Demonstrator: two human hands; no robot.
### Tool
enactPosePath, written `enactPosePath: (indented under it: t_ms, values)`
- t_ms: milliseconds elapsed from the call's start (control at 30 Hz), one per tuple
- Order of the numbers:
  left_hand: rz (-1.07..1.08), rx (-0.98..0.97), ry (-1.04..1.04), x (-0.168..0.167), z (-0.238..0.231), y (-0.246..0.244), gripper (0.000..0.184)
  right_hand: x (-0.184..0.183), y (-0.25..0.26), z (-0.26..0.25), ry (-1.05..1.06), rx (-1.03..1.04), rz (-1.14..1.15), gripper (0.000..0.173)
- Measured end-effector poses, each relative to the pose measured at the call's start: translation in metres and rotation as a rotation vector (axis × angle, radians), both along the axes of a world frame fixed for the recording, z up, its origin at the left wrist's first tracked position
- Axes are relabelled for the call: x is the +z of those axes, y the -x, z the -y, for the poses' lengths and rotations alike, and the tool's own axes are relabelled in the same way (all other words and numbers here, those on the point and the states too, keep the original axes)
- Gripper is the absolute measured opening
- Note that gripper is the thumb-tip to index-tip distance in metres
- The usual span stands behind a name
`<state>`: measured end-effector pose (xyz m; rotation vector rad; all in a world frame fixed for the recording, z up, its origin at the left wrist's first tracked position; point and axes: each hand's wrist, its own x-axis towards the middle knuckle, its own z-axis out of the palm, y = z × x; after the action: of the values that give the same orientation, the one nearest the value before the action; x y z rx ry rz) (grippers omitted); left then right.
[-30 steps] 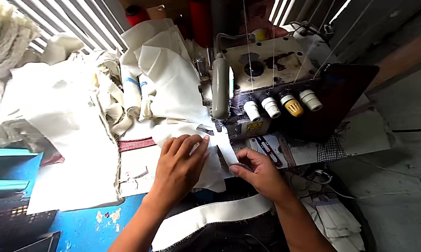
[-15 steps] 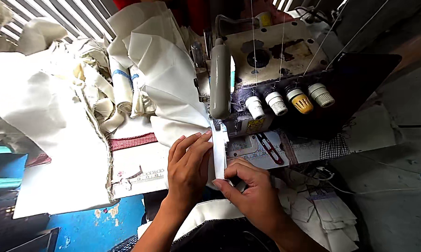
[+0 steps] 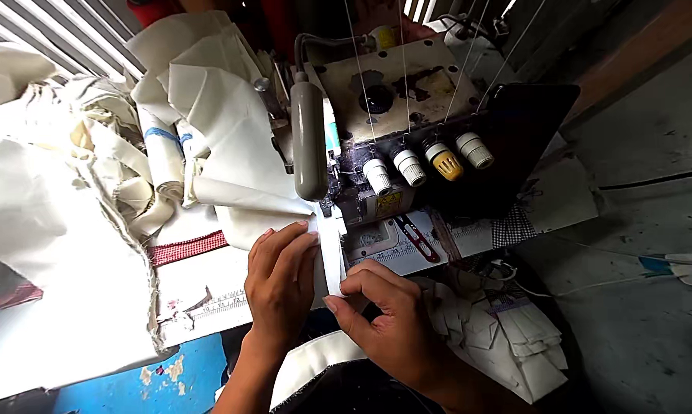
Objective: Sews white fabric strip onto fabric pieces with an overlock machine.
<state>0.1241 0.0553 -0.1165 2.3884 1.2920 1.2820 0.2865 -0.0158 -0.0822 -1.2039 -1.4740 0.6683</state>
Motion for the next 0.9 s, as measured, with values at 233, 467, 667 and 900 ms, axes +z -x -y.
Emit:
enactPosePath:
  t_ms: [233,467,667,900]
  values:
    - [-0.043,-0.019,-0.021,0.004,-0.003,0.003,0.015,0.004,0.013,-0.004,-0.059,-0.036,0.091,0.012]
    - [-0.031,-0.049,-0.010,0.006,-0.002,0.003,0.014,-0.012,-0.005,0.008,0.026,-0.034,0.076,0.012]
    - [-0.043,-0.063,-0.005,0.007,-0.002,0.004,0.017,-0.036,-0.006,0.008,0.049,-0.056,0.077,0.011]
    - [-0.091,-0.083,-0.005,0.009,-0.002,0.004,0.023,-0.040,-0.006,0.007,0.081,-0.049,0.007,0.011]
